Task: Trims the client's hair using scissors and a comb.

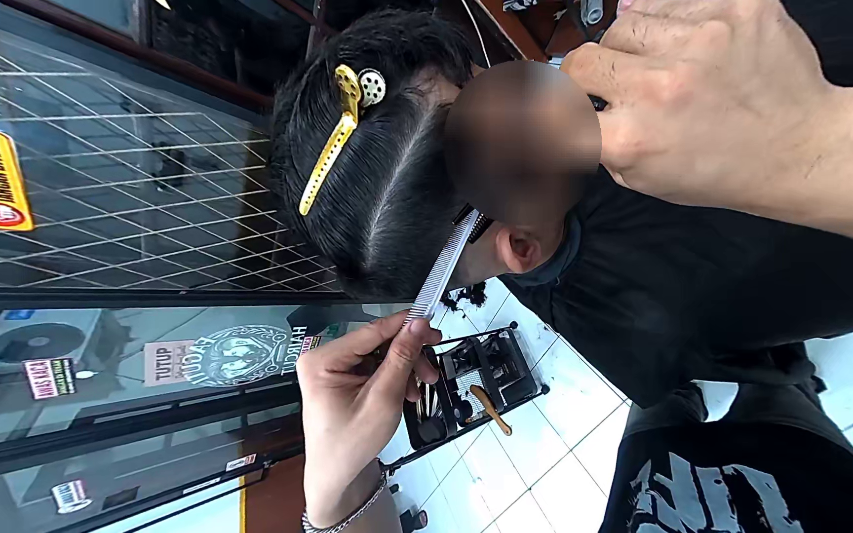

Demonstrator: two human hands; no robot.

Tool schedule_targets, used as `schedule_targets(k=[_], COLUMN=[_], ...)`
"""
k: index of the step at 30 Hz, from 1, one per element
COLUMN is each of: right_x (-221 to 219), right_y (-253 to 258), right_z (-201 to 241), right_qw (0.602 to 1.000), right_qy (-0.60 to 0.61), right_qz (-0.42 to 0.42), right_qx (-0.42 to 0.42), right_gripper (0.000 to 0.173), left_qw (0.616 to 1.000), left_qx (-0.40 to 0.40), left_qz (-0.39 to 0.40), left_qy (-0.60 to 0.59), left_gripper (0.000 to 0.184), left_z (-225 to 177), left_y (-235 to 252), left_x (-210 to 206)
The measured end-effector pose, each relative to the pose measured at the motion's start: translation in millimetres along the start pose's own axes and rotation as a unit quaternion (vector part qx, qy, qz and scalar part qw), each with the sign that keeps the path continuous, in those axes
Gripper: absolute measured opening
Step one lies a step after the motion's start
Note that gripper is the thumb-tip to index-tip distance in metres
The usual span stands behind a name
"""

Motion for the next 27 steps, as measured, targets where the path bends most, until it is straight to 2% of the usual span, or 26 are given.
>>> schedule_targets(k=[7, 10, 11, 14, 15, 16, 17, 18, 24, 25, 27], right_x=[4.9, 41.7, 44.8, 26.5, 32.4, 44.6, 51.6, 54.0, 53.2, 49.6, 28.9], right_y=[7.6, 10.8, 12.5, 11.8, 14.1, 19.3, 23.4, 24.5, 24.7, 24.7, 23.9], right_z=[-2.5, 43.4, 48.8, 22.7, 30.5, 49.0, 60.4, 64.9, 64.5, 57.8, 15.4], right_qw=[0.999, 0.991, 0.988, 0.990, 0.993, 0.987, 0.973, 0.968, 0.973, 0.978, 0.993], right_qy=[-0.012, -0.079, -0.099, -0.095, -0.113, -0.130, -0.142, -0.150, -0.168, -0.161, -0.104], right_qz=[-0.029, 0.082, 0.089, -0.070, -0.026, 0.069, 0.121, 0.128, 0.105, 0.092, -0.026], right_qx=[0.017, -0.076, -0.079, 0.074, 0.031, -0.072, -0.137, -0.153, -0.121, -0.095, 0.052], right_gripper=[0.027, 0.030, 0.029, 0.026, 0.024, 0.023, 0.023, 0.022, 0.023, 0.022, 0.027], left_qw=[1.000, 1.000, 1.000, 1.000, 1.000, 1.000, 1.000, 1.000, 1.000, 1.000, 1.000], left_qx=[-0.001, -0.004, -0.003, -0.002, -0.003, -0.003, -0.003, -0.002, -0.002, -0.003, -0.006], left_qz=[-0.004, -0.005, -0.006, -0.009, -0.008, -0.007, -0.007, -0.007, -0.003, -0.004, -0.012], left_qy=[-0.003, -0.004, -0.004, -0.011, -0.013, -0.015, -0.015, -0.013, -0.006, -0.004, -0.005], left_gripper=[0.017, 0.017, 0.017, 0.017, 0.017, 0.017, 0.017, 0.017, 0.017, 0.017, 0.017], left_z=[0.7, 0.7, 0.7, 1.9, 2.1, 2.3, 2.2, 2.1, 0.1, -0.3, -0.8], left_y=[-0.6, -0.1, 0.2, 0.7, 0.8, 1.0, 1.3, 1.6, 2.9, 3.1, 2.7], left_x=[3.8, 5.6, 5.8, 6.4, 6.7, 7.0, 7.1, 7.3, 10.2, 10.9, 12.9])
Point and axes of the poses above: each hand's wrist, its own y-axis towards the middle knuckle, its own x-axis out of the back of the hand, z = x × y, the point moved 5 cm from there along y, towards the middle knuckle, and after that the axes turned 9 degrees about y, right-handed, at the moved point
